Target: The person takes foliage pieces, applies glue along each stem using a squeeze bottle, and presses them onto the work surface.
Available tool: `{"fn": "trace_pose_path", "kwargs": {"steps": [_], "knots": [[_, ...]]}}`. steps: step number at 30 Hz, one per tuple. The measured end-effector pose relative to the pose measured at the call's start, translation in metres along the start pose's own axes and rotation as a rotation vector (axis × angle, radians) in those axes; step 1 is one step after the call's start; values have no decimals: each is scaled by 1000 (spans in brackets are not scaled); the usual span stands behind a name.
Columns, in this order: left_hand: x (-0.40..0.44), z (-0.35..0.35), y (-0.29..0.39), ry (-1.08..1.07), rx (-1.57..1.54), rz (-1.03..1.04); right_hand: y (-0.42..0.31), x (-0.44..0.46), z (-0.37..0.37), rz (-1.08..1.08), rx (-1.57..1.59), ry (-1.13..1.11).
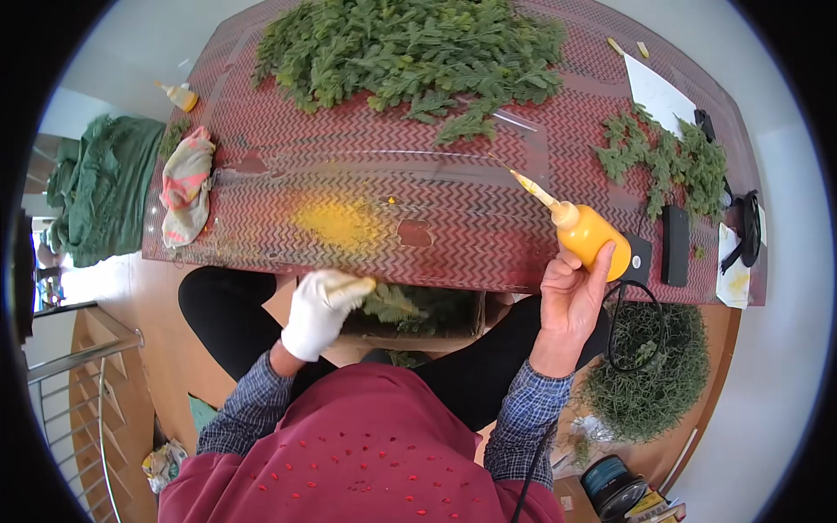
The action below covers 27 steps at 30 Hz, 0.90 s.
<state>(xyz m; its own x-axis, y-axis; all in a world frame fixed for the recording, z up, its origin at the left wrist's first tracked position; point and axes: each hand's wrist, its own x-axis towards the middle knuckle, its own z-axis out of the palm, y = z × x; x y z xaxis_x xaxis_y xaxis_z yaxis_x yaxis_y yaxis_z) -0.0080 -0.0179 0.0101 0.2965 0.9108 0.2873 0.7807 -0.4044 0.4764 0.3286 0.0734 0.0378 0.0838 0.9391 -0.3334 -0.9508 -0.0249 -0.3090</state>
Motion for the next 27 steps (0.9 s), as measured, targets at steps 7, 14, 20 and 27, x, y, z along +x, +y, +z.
{"fn": "trace_pose_path", "kwargs": {"steps": [7, 14, 20, 27], "knots": [[89, 6, 5, 54, 278, -166, 0, 2, -12, -52, 23, -53], [237, 62, -31, -250, 88, -537, 4, 2, -2, -179, -96, 104], [159, 36, -47, -1, -1235, -1064, 2, 1, -6, -119, -52, 63], [49, 34, -23, 613, -1948, -1162, 7, 0, -3, -37, -110, 44]]}}
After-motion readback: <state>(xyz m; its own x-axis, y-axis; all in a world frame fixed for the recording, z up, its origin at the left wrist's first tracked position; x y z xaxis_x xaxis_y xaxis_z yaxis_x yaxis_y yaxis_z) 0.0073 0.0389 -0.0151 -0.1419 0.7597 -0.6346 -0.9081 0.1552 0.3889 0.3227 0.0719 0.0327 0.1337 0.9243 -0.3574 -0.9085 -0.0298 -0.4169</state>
